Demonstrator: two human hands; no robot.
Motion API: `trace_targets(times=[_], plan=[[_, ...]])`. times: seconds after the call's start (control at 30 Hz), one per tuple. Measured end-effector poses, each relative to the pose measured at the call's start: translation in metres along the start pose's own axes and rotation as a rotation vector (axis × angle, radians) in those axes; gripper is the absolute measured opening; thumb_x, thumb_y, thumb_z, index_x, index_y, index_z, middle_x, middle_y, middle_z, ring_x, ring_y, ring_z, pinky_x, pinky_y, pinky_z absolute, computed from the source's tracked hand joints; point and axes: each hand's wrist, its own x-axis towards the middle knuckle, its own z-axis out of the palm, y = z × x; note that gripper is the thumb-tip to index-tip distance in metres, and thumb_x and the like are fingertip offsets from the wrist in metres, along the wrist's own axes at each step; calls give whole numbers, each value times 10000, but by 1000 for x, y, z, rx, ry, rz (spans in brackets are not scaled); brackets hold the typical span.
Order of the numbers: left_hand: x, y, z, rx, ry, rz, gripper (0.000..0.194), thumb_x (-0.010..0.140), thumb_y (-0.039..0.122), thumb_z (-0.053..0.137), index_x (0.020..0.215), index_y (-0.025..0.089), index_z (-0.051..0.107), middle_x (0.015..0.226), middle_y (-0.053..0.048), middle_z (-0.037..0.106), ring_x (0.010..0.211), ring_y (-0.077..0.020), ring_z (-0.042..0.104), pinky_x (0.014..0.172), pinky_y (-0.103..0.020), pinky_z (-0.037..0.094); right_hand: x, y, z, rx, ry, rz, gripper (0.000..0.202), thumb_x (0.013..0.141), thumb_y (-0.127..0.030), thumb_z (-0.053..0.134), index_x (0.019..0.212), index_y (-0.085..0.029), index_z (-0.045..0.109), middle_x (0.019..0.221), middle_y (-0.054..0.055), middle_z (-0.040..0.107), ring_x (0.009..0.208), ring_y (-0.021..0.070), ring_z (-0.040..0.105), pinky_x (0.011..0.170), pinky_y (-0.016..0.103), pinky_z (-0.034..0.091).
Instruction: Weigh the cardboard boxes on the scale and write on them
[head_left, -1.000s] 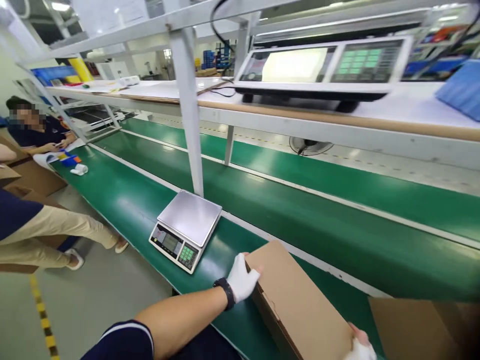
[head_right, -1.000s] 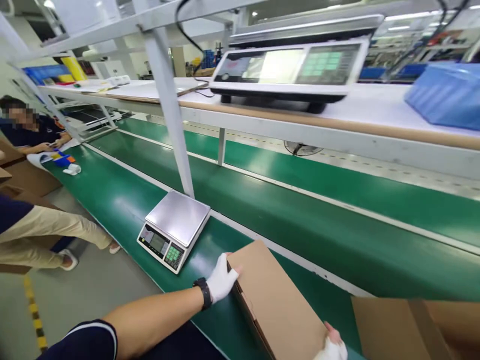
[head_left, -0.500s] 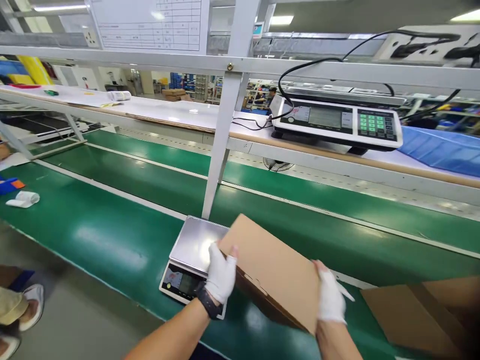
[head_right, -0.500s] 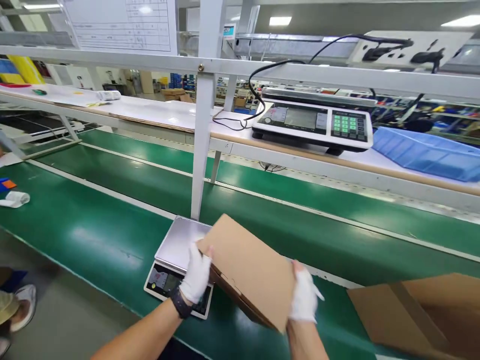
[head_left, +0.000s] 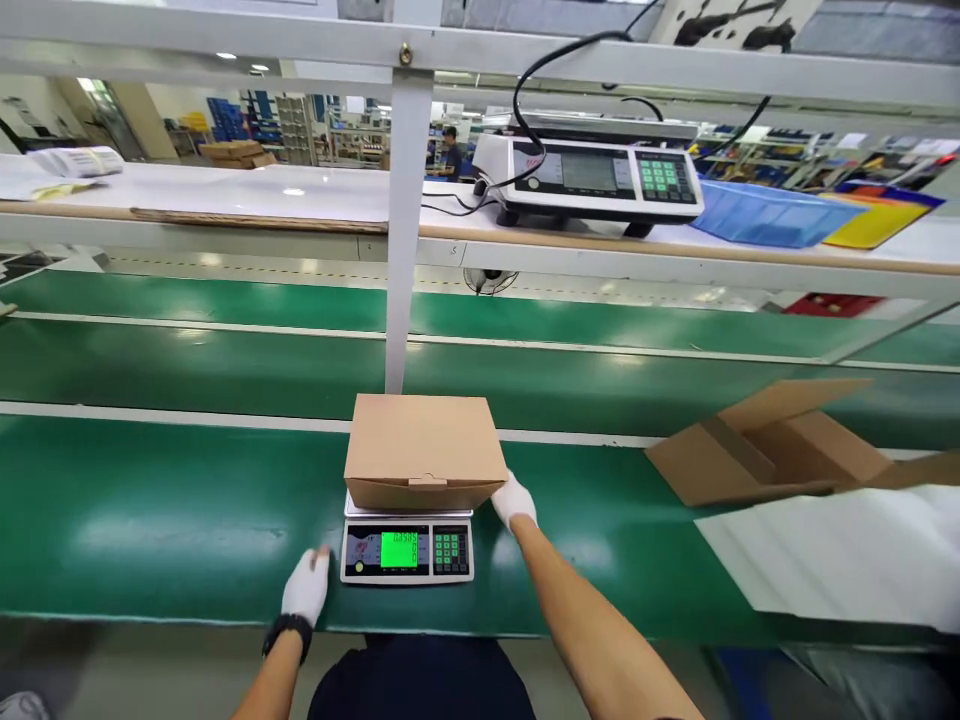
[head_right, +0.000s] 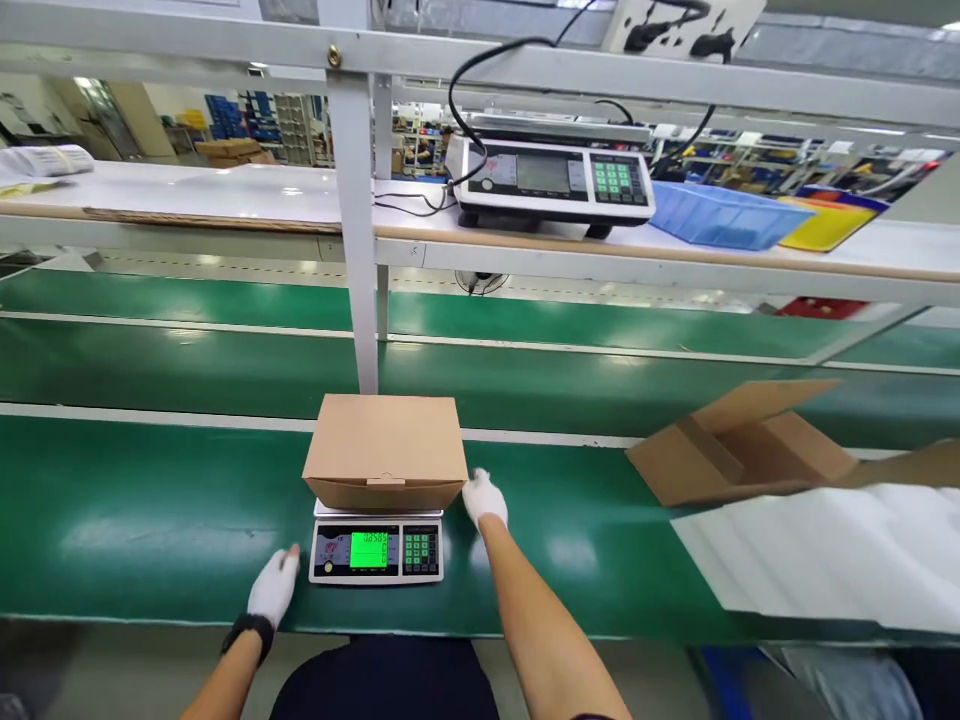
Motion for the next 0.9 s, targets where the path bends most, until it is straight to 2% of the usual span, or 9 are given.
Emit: trace_targets(times=[0.1, 0.23, 0.3, 0.37, 0.47, 0.57, 0.73, 0.83, 0.9], plan=[[-12, -41, -2, 253, -130, -26, 303, 857, 475, 422, 675, 237, 460, 656, -55, 564, 725, -310, 578, 805, -454, 414, -57, 77, 10, 0, -12, 4, 366, 766, -313, 519, 1070, -160, 651, 1115, 154, 657, 1005, 272, 649, 918, 365, 493], [-11, -54, -7, 358, -211, -48, 334, 872, 534, 380, 736, 248, 486, 769, -64, 602, 826, -318, 585, 849, -450, 402, -125, 162, 25, 80, 69, -93, 409, 757, -381, 480, 1041, -146, 660, 1306, 182, 549, 1159, 295, 581, 939, 372, 511], [-4, -50, -7, 317, -203, -86, 360, 847, 561, 417, 717, 239, 512, 743, -76, 601, 819, -340, 589, 866, -495, 400, -143, 184, 31, 86, 112, -149, 407, 743, -416, 486, 981, -146, 676, 1308, 192, 543, 1214, 326, 536, 962, 420, 498], [4, -43, -4, 230, -197, -118, 385, 831, 576, 433, 715, 223, 532, 720, -80, 615, 745, -320, 603, 835, -502, 437, -145, 187, 34, 84, 153, -132, 423, 726, -426, 482, 973, -143, 678, 1298, 197, 547, 1220, 339, 525, 994, 452, 470], [17, -22, 2, -9, -159, -141, 391, 837, 541, 418, 851, 178, 562, 806, -104, 669, 721, -245, 650, 794, -408, 522, -123, 159, 31, 181, 153, 23, 451, 705, -451, 481, 970, -137, 667, 1146, 194, 630, 1073, 346, 611, 977, 489, 466], [31, 19, -1, -236, -83, -93, 436, 830, 524, 437, 981, 131, 551, 976, -155, 678, 826, -200, 682, 835, -337, 548, -88, 112, 19, 298, 70, 62, 467, 752, -504, 474, 1016, -159, 646, 1004, 131, 690, 952, 298, 656, 940, 448, 490], [43, 118, -24, -439, -41, 117, 518, 804, 599, 539, 1017, 128, 578, 1083, -153, 665, 933, -217, 671, 919, -375, 531, -47, 18, -20, 626, 96, -66, 538, 840, -551, 505, 1220, -173, 550, 1178, 111, 645, 1034, 226, 621, 949, 363, 482], [29, 169, -32, -523, -94, 310, 605, 839, 640, 523, 1188, 148, 558, 1252, -157, 600, 1142, -257, 593, 1032, -427, 458, -43, -37, -55, 748, 160, -240, 563, 873, -581, 491, 1276, -187, 499, 1206, 116, 620, 879, 183, 625, 745, 310, 520], [9, 190, -30, -591, -218, 441, 664, 879, 624, 488, 1398, 216, 411, 1455, -122, 439, 1323, -248, 445, 1122, -420, 368, -48, -68, -78, 709, 233, -348, 502, 910, -601, 436, 1170, -190, 561, 1030, 82, 658, 705, 145, 572, 594, 260, 459]])
